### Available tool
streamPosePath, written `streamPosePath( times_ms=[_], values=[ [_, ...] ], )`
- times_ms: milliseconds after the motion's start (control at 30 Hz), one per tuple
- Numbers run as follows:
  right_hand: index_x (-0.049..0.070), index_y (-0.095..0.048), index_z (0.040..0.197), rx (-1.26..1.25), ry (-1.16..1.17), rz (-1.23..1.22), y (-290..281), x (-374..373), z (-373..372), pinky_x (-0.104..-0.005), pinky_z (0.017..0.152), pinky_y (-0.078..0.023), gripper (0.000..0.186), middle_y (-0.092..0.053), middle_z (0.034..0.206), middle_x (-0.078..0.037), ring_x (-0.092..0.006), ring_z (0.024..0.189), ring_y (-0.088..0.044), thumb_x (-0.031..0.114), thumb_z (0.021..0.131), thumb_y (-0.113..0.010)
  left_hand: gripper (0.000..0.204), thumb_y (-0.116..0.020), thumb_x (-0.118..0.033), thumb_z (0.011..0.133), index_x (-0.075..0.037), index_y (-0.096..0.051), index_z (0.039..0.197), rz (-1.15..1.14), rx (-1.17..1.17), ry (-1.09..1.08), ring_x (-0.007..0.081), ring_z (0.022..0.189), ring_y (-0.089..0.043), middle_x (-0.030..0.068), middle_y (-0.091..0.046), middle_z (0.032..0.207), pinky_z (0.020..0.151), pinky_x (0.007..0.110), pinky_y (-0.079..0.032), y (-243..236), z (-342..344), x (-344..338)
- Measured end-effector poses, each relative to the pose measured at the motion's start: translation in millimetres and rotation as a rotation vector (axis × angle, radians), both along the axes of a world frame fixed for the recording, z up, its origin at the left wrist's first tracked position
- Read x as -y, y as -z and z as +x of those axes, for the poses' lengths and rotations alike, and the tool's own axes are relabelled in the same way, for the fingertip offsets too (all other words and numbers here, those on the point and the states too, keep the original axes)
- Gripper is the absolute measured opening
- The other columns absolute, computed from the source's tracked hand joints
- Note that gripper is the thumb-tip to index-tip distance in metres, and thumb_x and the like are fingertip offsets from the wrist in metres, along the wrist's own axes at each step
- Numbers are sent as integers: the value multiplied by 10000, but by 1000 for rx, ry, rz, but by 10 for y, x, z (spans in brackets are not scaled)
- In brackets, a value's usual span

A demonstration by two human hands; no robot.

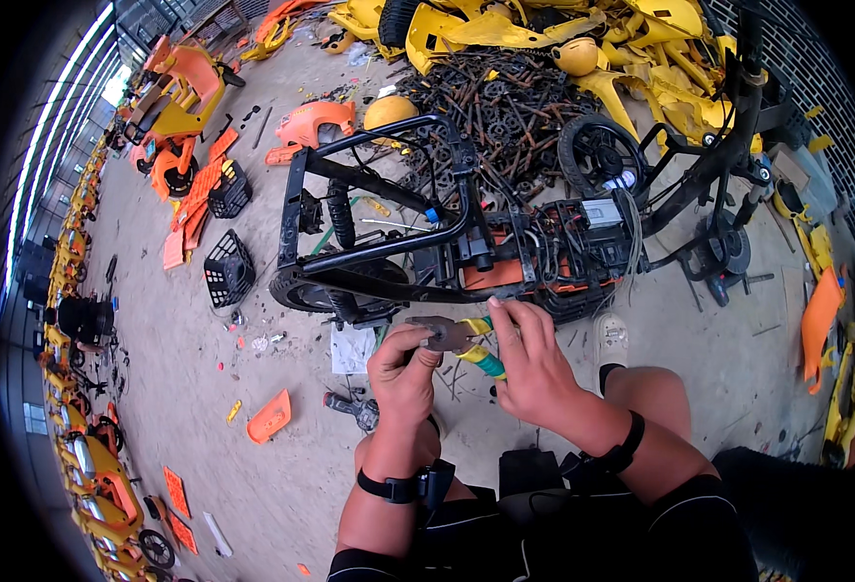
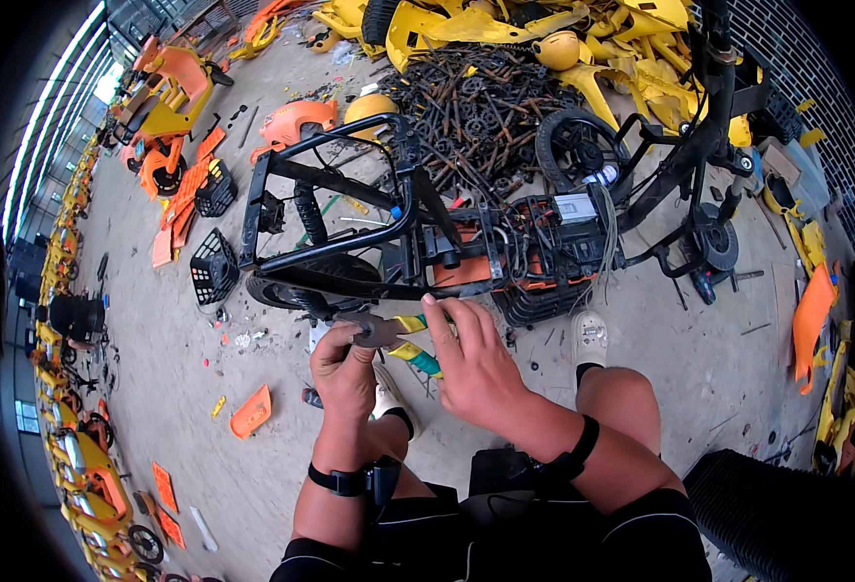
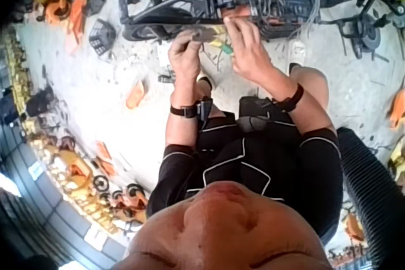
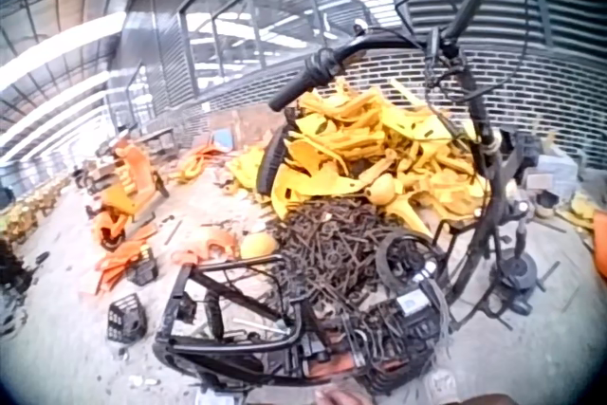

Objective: The person strips and twists wires on a scooter frame using pliers. They handle wire segments, use the pliers to strip insulation, and twist the copper strands together by hand.

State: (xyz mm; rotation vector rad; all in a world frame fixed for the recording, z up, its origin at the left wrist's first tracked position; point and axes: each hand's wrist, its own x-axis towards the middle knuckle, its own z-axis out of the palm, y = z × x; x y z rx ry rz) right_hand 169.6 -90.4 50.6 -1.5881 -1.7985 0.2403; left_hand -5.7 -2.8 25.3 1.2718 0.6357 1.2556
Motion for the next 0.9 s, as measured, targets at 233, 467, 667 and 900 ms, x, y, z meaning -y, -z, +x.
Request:
streamPosePath(
  times_ms=[233, 467, 667, 900],
  values=[
    [-71, -436, 1410, 122, 37, 72, 5, -1, 60, -520, 1038, -405, 731, -476, 1293, -231, -432, 1179, -490, 9, 717, -652, 94, -701, -23, 926, 6, -662, 1006, -48, 31, 10, 185, 890, -642, 111, -671, 1015, 785, 318, -525, 106, -18, 9],
    [-62, -399, 1424, 57, 0, 146, 77, -24, 166, -489, 962, -447, 858, -502, 1257, -213, -417, 1131, -530, 23, 641, -739, 102, -702, 29, 909, 14, -667, 1004, -21, 46, 25, 161, 873, -631, 110, -675, 1013, 748, 277, -511, 99, 69, 5],
    [-59, -436, 1392, 14, -10, 78, -35, -21, 193, -474, 898, -474, 796, -535, 1182, -221, -413, 1031, -565, -46, 646, -715, 122, -710, -67, 932, -11, -656, 1027, -32, 31, 48, 198, 931, -652, 100, -672, 1021, 836, 346, -535, 80, 105, 3],
    [-2, -466, 1397, 36, 2, 59, 46, -26, 189, -435, 822, -491, 855, -534, 1096, -149, -346, 969, -569, 90, 615, -800, 149, -710, -63, 931, -17, -654, 1062, -14, 31, 54, 197, 945, -653, 100, -677, 1048, 860, 349, -534, 70, 80, 7]
  ],
)
